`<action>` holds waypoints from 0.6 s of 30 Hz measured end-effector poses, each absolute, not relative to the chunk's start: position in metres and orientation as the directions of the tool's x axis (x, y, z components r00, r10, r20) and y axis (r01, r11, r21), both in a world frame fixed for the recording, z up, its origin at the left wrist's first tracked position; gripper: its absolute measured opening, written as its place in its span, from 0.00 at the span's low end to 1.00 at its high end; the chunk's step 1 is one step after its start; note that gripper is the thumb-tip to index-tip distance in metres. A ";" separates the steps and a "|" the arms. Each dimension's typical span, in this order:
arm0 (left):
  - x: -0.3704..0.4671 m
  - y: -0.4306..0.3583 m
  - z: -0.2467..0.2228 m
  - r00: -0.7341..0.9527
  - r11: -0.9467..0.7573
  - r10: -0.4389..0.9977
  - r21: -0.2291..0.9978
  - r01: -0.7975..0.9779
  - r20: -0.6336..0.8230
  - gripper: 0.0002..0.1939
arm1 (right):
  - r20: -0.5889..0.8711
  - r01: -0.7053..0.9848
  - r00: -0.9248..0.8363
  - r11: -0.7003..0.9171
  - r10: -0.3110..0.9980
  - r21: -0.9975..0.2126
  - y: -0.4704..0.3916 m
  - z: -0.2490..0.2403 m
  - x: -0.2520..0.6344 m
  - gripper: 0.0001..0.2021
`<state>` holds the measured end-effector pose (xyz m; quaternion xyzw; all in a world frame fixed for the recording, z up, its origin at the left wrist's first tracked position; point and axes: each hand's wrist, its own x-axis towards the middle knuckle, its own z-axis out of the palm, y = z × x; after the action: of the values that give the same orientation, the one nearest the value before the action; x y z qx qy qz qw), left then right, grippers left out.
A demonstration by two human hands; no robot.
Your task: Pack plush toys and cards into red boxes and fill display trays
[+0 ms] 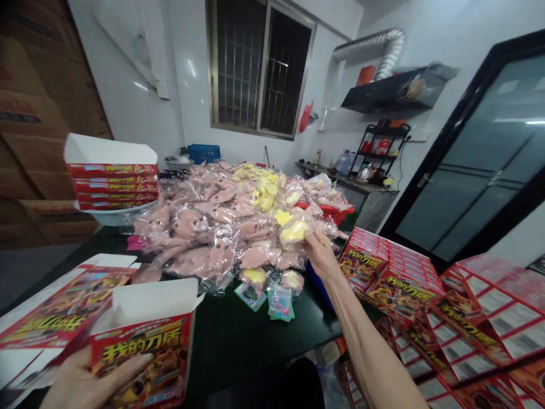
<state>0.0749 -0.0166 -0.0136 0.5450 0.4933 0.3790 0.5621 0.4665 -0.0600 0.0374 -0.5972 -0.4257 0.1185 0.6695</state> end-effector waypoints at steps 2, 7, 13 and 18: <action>0.080 -0.020 -0.009 0.296 0.072 0.949 0.989 0.129 -0.108 0.22 | 0.425 0.273 0.574 0.326 0.700 -0.905 -0.068 0.053 0.441 0.21; 0.089 -0.026 0.002 0.534 0.057 0.842 0.997 0.057 -0.078 0.21 | 0.377 -0.020 0.309 0.402 0.873 -0.915 -0.084 0.082 0.369 0.18; 0.072 -0.028 0.002 0.631 0.113 0.772 0.993 -0.020 -0.075 0.20 | 0.357 0.278 -0.079 0.365 0.931 -0.889 -0.084 0.103 0.338 0.13; 0.072 -0.037 0.002 0.685 0.061 0.726 0.998 0.031 -0.066 0.20 | 0.097 0.756 -0.383 0.372 0.919 -0.538 -0.064 0.117 0.315 0.11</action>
<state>0.0720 -0.0372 0.0020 0.6334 0.2989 0.2613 0.6642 0.3153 -0.0639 0.1169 -0.5200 -0.8051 0.2084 0.1946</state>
